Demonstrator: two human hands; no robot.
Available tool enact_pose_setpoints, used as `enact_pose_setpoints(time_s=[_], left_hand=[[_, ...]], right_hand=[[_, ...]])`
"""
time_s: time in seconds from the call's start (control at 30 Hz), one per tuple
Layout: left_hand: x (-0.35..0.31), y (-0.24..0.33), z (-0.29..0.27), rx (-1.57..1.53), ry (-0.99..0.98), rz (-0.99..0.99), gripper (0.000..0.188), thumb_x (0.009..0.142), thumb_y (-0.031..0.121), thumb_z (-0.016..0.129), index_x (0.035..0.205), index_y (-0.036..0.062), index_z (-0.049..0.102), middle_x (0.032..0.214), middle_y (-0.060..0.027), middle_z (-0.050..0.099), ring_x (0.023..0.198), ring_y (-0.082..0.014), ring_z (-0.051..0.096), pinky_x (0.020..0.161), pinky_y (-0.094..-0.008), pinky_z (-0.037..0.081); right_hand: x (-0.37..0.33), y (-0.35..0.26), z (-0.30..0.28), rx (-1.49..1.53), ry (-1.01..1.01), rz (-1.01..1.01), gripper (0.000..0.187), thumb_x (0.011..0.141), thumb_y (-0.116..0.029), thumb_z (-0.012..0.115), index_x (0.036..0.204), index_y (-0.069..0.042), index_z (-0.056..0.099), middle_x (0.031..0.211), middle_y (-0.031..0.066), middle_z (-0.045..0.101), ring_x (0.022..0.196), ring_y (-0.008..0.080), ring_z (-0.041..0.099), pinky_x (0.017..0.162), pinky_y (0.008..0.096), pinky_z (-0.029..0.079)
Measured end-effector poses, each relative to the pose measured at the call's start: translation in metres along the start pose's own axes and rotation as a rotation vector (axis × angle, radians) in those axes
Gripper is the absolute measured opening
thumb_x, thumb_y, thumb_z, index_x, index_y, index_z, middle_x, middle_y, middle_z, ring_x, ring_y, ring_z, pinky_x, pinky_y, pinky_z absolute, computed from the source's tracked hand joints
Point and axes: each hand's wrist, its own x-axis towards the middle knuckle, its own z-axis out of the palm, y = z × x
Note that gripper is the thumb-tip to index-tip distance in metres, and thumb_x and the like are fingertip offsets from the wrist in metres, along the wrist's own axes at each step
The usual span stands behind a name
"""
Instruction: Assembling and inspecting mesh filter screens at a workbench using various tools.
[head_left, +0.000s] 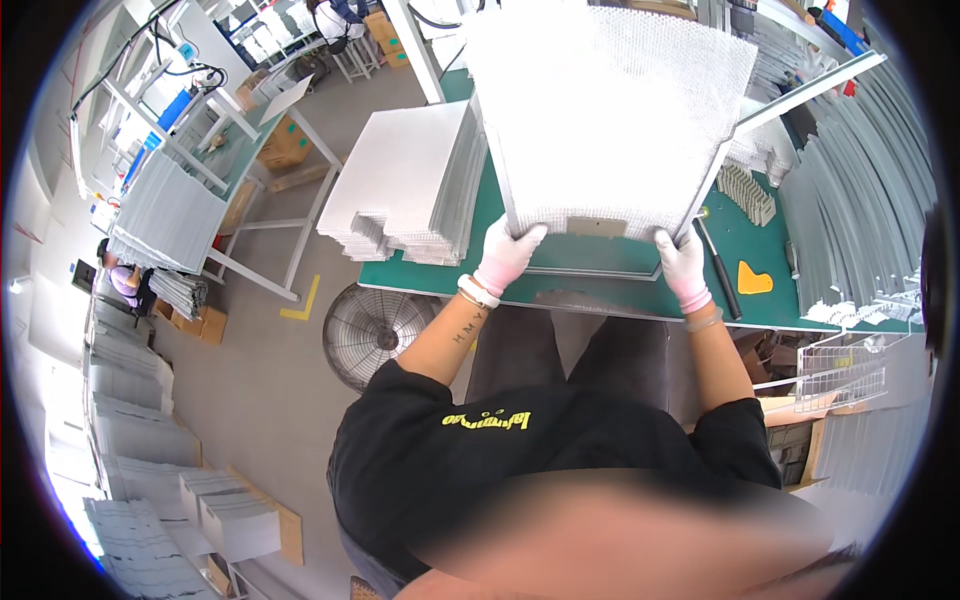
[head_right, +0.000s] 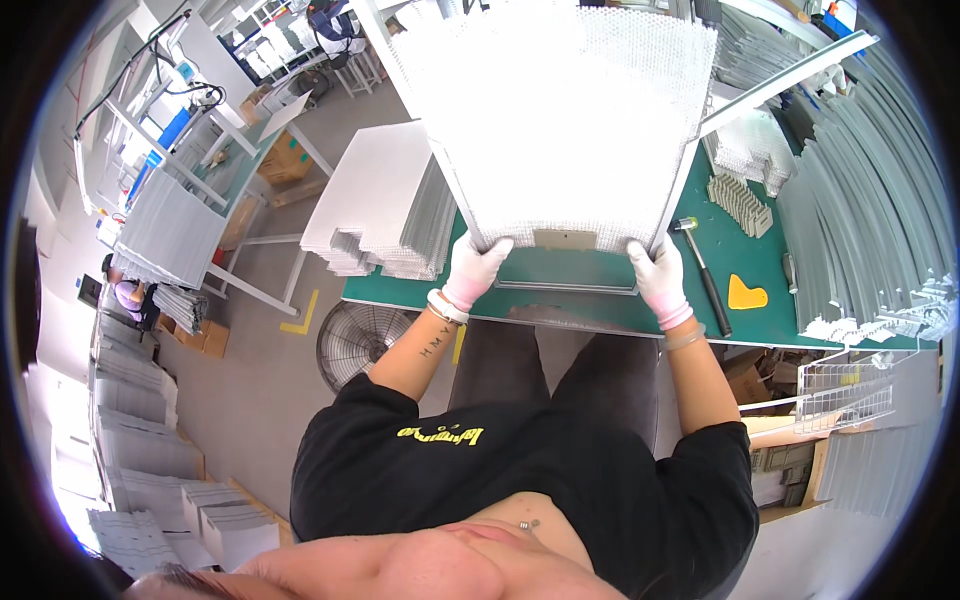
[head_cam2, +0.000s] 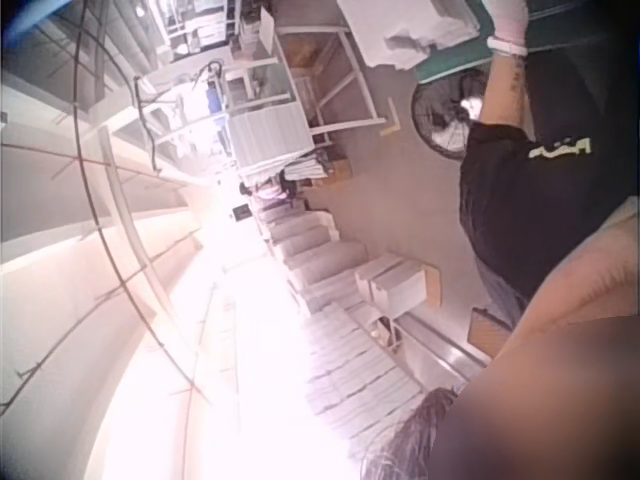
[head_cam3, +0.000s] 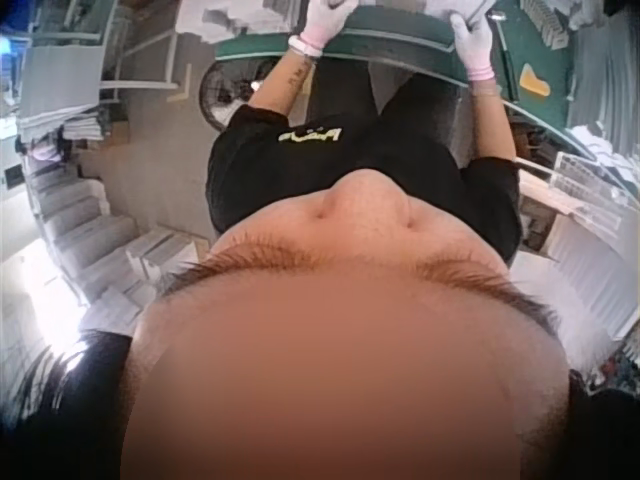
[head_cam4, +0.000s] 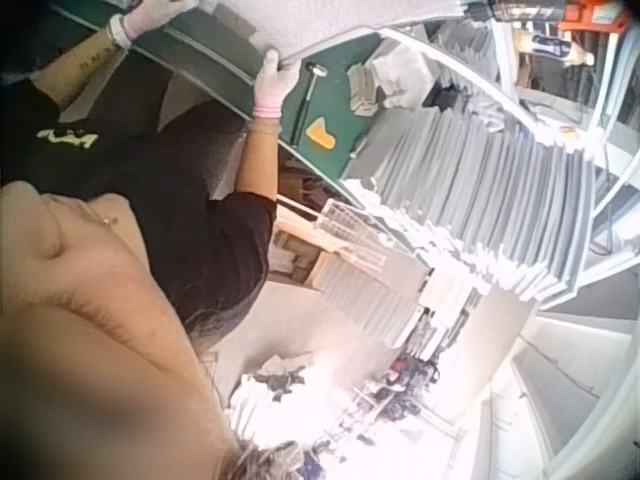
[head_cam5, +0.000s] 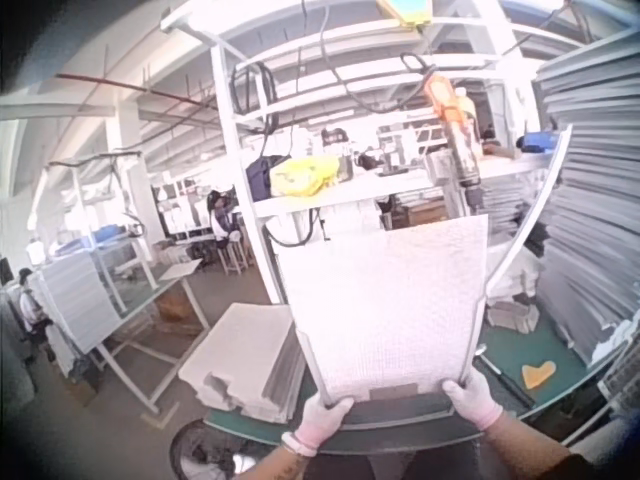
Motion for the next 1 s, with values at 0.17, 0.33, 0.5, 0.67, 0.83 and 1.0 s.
enact_pose_setpoints(time_s=[0.17, 0.33, 0.5, 0.67, 0.83, 1.0], left_hand=[[0.009, 0.017, -0.019, 0.034, -0.187, -0.042, 0.037, 0.086, 0.006, 0.074, 0.12, -0.0026, 0.062, 0.106, -0.0049, 0.07, 0.095, -0.0107, 0.065, 0.085, -0.0284, 0.053], [0.034, 0.076, -0.022, -0.18, -0.146, 0.126, 0.042, 0.086, 0.001, 0.07, 0.126, -0.0018, 0.057, 0.115, -0.0073, 0.067, 0.105, -0.0135, 0.063, 0.092, -0.0304, 0.051], [0.055, 0.13, -0.02, -0.051, -0.017, 0.372, 0.017, 0.096, 0.006, 0.06, 0.112, 0.0, 0.06, 0.092, 0.0006, 0.061, 0.082, -0.0063, 0.053, 0.072, -0.0247, 0.046], [0.06, 0.143, -0.013, 0.28, 0.076, 0.552, 0.007, 0.096, 0.008, 0.063, 0.097, 0.0019, 0.062, 0.076, 0.003, 0.053, 0.07, -0.0054, 0.045, 0.062, -0.0236, 0.04], [0.064, 0.13, -0.007, 0.394, 0.189, 0.624, 0.013, 0.094, 0.007, 0.068, 0.086, 0.003, 0.058, 0.069, 0.0037, 0.05, 0.061, -0.0043, 0.041, 0.053, -0.022, 0.036], [0.066, 0.11, -0.015, 0.435, 0.258, 0.758, 0.02, 0.093, 0.007, 0.069, 0.081, 0.0048, 0.054, 0.067, 0.0033, 0.048, 0.06, -0.0042, 0.042, 0.053, -0.0222, 0.036]], right_hand=[[0.018, -0.039, -0.014, 0.093, -0.123, -0.013, 0.04, 0.093, -0.003, 0.062, 0.13, 0.004, 0.053, 0.122, 0.0073, 0.064, 0.109, 0.0126, 0.059, 0.097, 0.0293, 0.047], [0.065, -0.112, -0.006, 0.017, 0.043, -0.091, 0.02, 0.096, -0.004, 0.059, 0.116, 0.0, 0.058, 0.104, 0.0005, 0.06, 0.095, 0.0081, 0.052, 0.087, 0.0249, 0.044], [0.079, -0.119, -0.017, -0.115, 0.106, -0.138, 0.01, 0.096, -0.008, 0.064, 0.102, -0.004, 0.058, 0.085, -0.0041, 0.054, 0.077, 0.0049, 0.045, 0.069, 0.0218, 0.04], [0.079, -0.125, -0.008, -0.176, 0.213, -0.195, 0.019, 0.094, -0.011, 0.069, 0.086, -0.008, 0.052, 0.071, -0.0062, 0.043, 0.065, 0.004, 0.037, 0.06, 0.0209, 0.034], [0.08, -0.114, -0.005, -0.21, 0.245, -0.228, 0.028, 0.094, -0.011, 0.07, 0.077, -0.01, 0.048, 0.066, -0.0072, 0.038, 0.062, 0.0035, 0.034, 0.056, 0.0213, 0.031], [0.067, -0.116, -0.002, -0.13, 0.227, -0.227, 0.034, 0.095, -0.011, 0.069, 0.072, -0.012, 0.044, 0.065, -0.0078, 0.039, 0.061, 0.0027, 0.033, 0.054, 0.0215, 0.03]])
